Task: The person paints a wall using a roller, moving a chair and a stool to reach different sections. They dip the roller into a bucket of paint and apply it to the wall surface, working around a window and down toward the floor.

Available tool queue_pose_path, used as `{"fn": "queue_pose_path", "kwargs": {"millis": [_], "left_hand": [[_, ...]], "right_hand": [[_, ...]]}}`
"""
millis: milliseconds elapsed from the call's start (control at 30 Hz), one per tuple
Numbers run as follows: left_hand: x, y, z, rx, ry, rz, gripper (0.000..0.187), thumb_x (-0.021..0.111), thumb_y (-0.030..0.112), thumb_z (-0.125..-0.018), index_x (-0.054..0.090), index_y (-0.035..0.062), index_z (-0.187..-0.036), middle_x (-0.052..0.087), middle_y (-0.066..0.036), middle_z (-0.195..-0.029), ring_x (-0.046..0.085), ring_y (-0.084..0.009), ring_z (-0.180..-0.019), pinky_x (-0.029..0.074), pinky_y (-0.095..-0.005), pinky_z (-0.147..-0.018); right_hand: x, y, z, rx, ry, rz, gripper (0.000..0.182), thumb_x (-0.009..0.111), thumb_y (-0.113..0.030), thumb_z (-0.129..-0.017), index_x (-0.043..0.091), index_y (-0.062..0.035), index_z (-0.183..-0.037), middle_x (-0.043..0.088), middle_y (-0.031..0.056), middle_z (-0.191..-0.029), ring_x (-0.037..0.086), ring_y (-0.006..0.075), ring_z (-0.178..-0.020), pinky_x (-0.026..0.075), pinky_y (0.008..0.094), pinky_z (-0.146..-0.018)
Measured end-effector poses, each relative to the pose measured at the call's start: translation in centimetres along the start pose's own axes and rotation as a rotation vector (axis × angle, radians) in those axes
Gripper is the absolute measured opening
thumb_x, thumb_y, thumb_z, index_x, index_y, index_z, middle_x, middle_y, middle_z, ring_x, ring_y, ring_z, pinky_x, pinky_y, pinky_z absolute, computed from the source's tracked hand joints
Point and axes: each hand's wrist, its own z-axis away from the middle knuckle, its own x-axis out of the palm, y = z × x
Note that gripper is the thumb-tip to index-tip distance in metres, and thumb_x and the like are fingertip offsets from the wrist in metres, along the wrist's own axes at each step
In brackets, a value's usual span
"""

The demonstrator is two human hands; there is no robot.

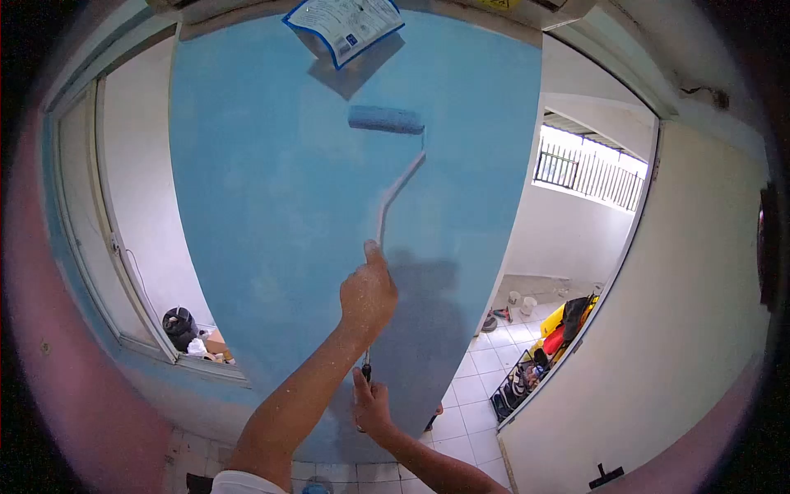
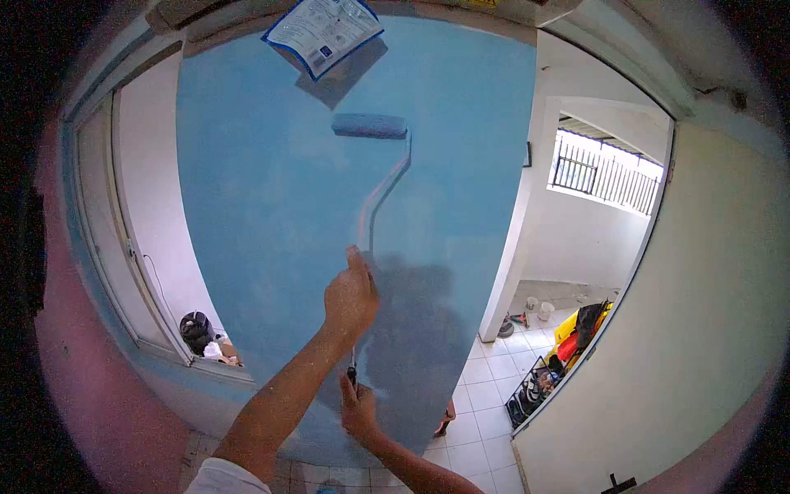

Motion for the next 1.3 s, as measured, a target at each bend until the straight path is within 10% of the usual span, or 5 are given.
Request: {"fn": "queue_pose_path", "kwargs": {"millis": [400, 733, 800, 1067, 1300], "left_hand": [[-9.1, 7.3, -12.7, 0.194, 0.345, -0.019, 0.047, 0.044, 0.007, -0.084, 0.029, -0.0084, -0.126, 0.061, -0.022, -0.073, 0.062, -0.0367, -0.070, 0.048, -0.0466, -0.061], [5.2, -5.6, 9.0, 0.067, 0.153, -0.075, 0.046, 0.051, 0.002, -0.079, 0.035, -0.0111, -0.120, 0.057, -0.016, -0.057, 0.057, -0.0312, -0.046, 0.043, -0.0405, -0.039], [3.3, -3.9, 6.5, 0.008, 0.086, -0.112, 0.048, 0.049, 0.004, -0.081, 0.032, -0.0117, -0.123, 0.058, -0.016, -0.059, 0.058, -0.0321, -0.049, 0.045, -0.0418, -0.043], [-7.9, 4.3, -10.4, 0.030, 0.377, -0.029, 0.052, 0.048, 0.004, -0.083, 0.026, -0.0102, -0.129, 0.060, -0.021, -0.071, 0.062, -0.0346, -0.065, 0.048, -0.0432, -0.054], [-2.7, -4.3, 0.6, -0.051, 0.124, -0.145, 0.056, 0.050, 0.006, -0.080, 0.025, -0.0115, -0.128, 0.059, -0.022, -0.068, 0.062, -0.0350, -0.062, 0.047, -0.0438, -0.052]], "right_hand": [[2.0, -15.9, -8.6, -0.254, 0.061, 0.122, 0.056, 0.049, -0.054, -0.086, 0.040, -0.0079, -0.056, 0.036, -0.0003, -0.047, 0.036, 0.0110, -0.039, 0.029, 0.0305, -0.036], [-2.3, 11.7, 3.3, -0.612, 0.086, 0.536, 0.047, 0.056, -0.043, -0.086, 0.045, -0.0060, -0.059, 0.041, 0.0002, -0.052, 0.038, 0.0115, -0.046, 0.029, 0.0329, -0.040], [-1.6, 7.0, 3.2, 0.055, 0.060, 0.142, 0.047, 0.056, -0.043, -0.086, 0.046, -0.0045, -0.060, 0.042, 0.0015, -0.053, 0.039, 0.0132, -0.045, 0.029, 0.0337, -0.039], [0.3, -14.6, -6.5, -0.153, 0.010, 0.273, 0.053, 0.048, -0.049, -0.088, 0.047, -0.0031, -0.062, 0.042, 0.0016, -0.049, 0.039, 0.0118, -0.041, 0.031, 0.0311, -0.035], [3.8, 1.9, -1.3, -0.037, 0.017, 0.301, 0.049, 0.046, -0.042, -0.090, 0.047, 0.0027, -0.071, 0.042, 0.0055, -0.057, 0.040, 0.0148, -0.054, 0.033, 0.0365, -0.048]]}}
